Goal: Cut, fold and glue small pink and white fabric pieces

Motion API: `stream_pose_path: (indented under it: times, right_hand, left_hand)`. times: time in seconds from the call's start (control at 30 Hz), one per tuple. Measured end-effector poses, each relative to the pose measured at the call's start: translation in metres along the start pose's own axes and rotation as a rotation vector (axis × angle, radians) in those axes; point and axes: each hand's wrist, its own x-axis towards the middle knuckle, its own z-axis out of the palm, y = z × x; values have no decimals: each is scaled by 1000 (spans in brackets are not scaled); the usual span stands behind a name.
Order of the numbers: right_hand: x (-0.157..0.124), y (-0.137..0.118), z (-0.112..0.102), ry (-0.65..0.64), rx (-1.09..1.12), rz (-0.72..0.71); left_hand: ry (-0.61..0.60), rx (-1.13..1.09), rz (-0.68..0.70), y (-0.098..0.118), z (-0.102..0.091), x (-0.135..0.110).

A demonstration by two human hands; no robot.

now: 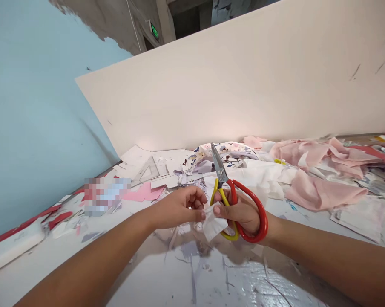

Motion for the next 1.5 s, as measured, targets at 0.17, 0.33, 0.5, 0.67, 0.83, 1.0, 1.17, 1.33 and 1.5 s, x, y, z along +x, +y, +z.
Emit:
stream_pose_path:
  times: [0.17, 0.33, 0.5, 0.67, 0.83, 1.0, 1.17, 1.33, 1.5]
  right_hand:
    - [-3, -1, 3, 21, -31, -34]
    - [0, 3, 0, 63, -67, -65]
    - [2, 8, 1, 136, -80, -82]
    - [3, 10, 2, 326, -78, -136]
    - [4, 8, 1, 322, -113, -124]
    - [1, 3, 9, 300, -168, -88]
    - [1, 4, 13, 343, -194, -108]
    - [7, 10, 8, 403, -137, -145]
    - [5, 3, 0, 324, -188, -158]
  left_hand:
    - [118, -242, 64, -6, 7, -4]
    - [179, -345, 80, -14, 14, -5]
    - [245, -518, 90, -23, 24, -5]
    - [281, -443, -2, -23, 38, -5]
    - [243, -347, -43, -21, 37, -8]
    - [341, -407, -35, -20, 32, -7]
    - [306, -580, -10, -23, 39, -7]
    - [288, -491, -38, -24, 43, -7]
    - [480, -362, 75, -19, 29, -5]
